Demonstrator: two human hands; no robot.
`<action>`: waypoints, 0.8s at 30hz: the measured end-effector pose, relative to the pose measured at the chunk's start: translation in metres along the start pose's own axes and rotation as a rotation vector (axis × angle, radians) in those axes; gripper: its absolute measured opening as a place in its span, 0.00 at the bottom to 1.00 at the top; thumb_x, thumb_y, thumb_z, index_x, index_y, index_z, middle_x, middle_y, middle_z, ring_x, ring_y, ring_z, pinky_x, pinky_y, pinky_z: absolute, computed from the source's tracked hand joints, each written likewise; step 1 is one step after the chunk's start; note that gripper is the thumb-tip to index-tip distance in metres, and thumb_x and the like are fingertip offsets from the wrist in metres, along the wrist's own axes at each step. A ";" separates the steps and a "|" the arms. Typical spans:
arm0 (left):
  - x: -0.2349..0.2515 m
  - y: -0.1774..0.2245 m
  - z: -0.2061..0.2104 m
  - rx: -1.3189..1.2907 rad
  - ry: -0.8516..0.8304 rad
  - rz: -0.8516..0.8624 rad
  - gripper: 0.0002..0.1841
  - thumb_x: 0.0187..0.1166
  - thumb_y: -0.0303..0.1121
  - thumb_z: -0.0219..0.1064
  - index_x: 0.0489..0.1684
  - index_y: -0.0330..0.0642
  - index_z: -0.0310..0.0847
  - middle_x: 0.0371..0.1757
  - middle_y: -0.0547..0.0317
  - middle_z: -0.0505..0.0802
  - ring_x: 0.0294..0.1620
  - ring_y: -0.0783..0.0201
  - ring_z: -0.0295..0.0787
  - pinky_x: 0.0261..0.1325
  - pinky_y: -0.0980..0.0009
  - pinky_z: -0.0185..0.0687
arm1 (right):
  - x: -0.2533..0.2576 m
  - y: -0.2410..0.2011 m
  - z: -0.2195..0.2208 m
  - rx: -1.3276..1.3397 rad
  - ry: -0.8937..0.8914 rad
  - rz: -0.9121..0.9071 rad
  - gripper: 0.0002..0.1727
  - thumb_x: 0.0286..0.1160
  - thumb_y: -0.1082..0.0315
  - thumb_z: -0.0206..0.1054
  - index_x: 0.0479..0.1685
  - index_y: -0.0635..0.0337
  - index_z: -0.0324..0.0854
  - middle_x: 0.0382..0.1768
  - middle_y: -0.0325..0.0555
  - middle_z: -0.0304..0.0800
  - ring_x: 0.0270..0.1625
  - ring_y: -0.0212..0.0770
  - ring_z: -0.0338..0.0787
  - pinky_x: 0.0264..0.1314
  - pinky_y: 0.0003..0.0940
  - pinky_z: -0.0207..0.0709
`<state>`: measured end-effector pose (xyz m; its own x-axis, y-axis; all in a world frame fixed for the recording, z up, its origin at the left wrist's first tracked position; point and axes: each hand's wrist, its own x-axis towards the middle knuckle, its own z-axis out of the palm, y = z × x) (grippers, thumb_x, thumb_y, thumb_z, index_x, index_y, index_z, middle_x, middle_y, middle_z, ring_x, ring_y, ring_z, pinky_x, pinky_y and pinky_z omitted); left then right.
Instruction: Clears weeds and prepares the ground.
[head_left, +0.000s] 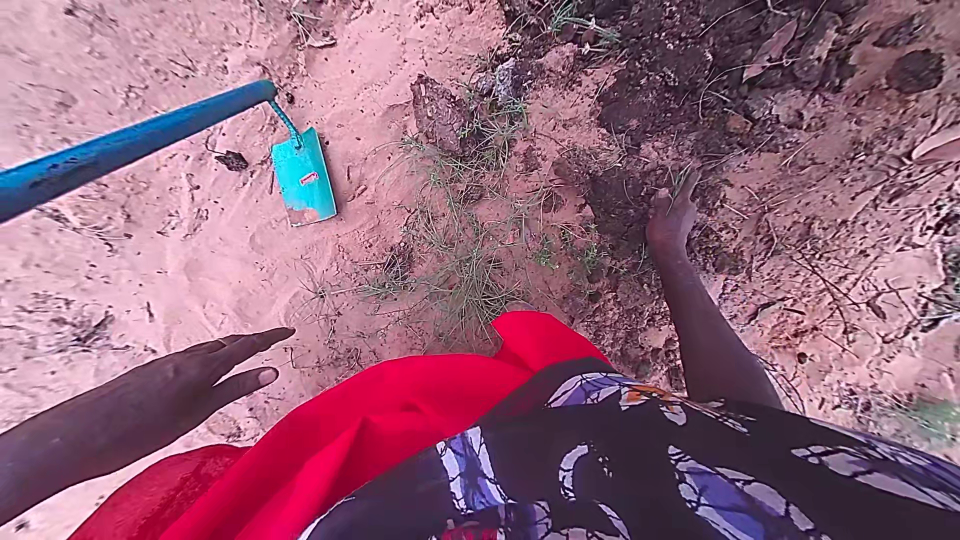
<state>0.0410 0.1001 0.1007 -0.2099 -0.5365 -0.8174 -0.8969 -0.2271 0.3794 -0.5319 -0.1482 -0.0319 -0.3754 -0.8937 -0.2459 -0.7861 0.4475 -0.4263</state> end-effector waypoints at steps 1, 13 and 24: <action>-0.001 -0.001 0.001 -0.004 0.013 0.003 0.30 0.91 0.48 0.57 0.88 0.43 0.66 0.74 0.32 0.84 0.74 0.29 0.81 0.75 0.29 0.68 | -0.001 0.008 0.005 0.092 0.050 0.007 0.30 0.96 0.58 0.48 0.88 0.70 0.62 0.68 0.74 0.82 0.72 0.66 0.83 0.78 0.61 0.69; 0.001 -0.009 0.005 -0.001 -0.022 0.036 0.30 0.89 0.44 0.62 0.88 0.43 0.67 0.73 0.29 0.84 0.70 0.26 0.83 0.72 0.27 0.70 | -0.072 0.019 -0.057 0.382 0.346 0.057 0.30 0.86 0.61 0.66 0.78 0.73 0.67 0.58 0.56 0.85 0.56 0.37 0.86 0.64 0.34 0.79; -0.011 -0.012 0.007 -0.054 0.032 -0.009 0.31 0.88 0.47 0.62 0.89 0.45 0.66 0.75 0.34 0.84 0.72 0.29 0.82 0.74 0.29 0.69 | 0.019 -0.102 0.009 -0.688 -0.163 -0.254 0.30 0.73 0.69 0.69 0.79 0.58 0.75 0.63 0.75 0.86 0.63 0.79 0.86 0.53 0.81 0.74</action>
<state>0.0519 0.1146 0.1023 -0.1886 -0.5597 -0.8069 -0.8763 -0.2750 0.3956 -0.4544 -0.2109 -0.0013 -0.1059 -0.9265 -0.3611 -0.9884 0.0582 0.1404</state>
